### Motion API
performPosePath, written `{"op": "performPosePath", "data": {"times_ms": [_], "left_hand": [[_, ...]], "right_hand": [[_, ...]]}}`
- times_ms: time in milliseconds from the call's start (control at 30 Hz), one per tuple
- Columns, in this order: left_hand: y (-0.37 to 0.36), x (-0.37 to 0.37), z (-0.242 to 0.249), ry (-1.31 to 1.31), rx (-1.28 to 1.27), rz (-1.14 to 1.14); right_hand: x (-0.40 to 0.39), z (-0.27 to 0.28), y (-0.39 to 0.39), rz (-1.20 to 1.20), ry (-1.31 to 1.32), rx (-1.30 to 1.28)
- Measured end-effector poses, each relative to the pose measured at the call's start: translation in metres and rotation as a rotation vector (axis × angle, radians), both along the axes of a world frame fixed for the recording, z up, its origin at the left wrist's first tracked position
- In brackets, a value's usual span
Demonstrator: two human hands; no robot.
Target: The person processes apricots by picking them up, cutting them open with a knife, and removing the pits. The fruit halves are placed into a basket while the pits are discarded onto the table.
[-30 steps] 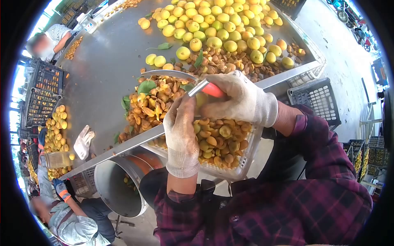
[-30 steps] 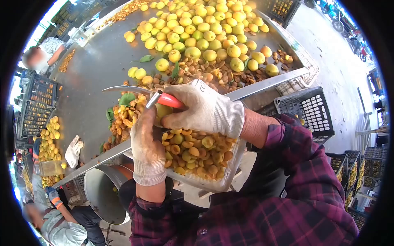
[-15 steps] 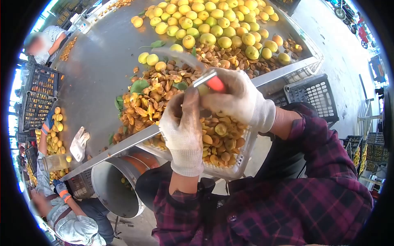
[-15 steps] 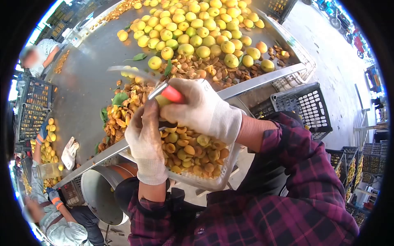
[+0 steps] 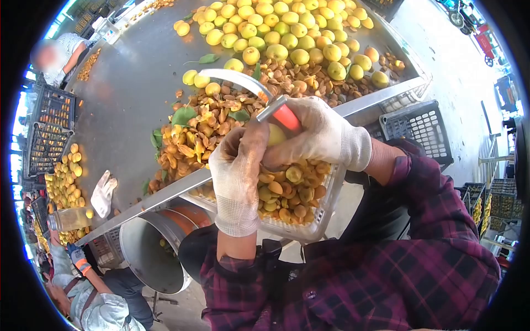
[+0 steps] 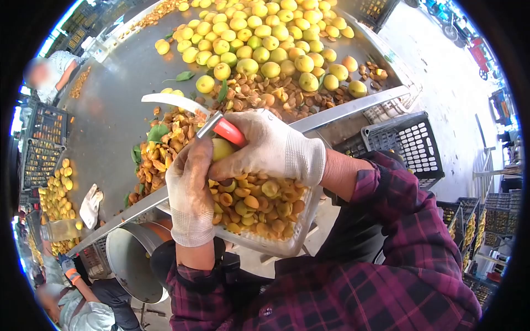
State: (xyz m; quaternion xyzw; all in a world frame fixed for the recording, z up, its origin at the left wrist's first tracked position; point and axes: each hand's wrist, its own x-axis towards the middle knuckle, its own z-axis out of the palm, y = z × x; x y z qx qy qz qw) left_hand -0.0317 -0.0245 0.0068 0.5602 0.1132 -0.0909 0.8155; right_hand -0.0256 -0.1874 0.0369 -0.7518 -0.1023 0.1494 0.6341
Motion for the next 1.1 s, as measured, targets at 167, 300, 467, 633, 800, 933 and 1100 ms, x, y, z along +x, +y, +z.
{"op": "performPosePath", "data": {"times_ms": [167, 300, 467, 633, 800, 933, 1100], "left_hand": [[0.006, -0.006, 0.017, -0.009, 0.048, -0.137], [0.013, -0.004, 0.011, -0.035, -0.005, -0.213], [0.018, -0.002, 0.001, -0.193, -0.106, -0.25], [0.028, 0.002, 0.005, -0.3, 0.228, -0.169], [0.001, -0.007, 0.001, -0.186, 0.019, -0.16], [-0.009, -0.01, -0.017, -0.159, -0.127, -0.117], [-0.027, -0.01, -0.029, -0.103, -0.319, 0.138]], "right_hand": [[0.0, -0.009, -0.008, 0.066, 0.264, 0.289], [0.003, -0.039, -0.015, 0.136, 0.734, 0.873], [0.009, -0.028, -0.019, 0.094, 0.634, 0.777], [0.004, -0.003, -0.02, -0.052, 0.414, 0.471], [-0.002, -0.014, -0.004, -0.094, 0.061, 0.2], [-0.003, -0.016, 0.003, -0.187, -0.192, -0.11], [-0.003, -0.026, 0.019, -0.317, -0.371, -0.229]]}}
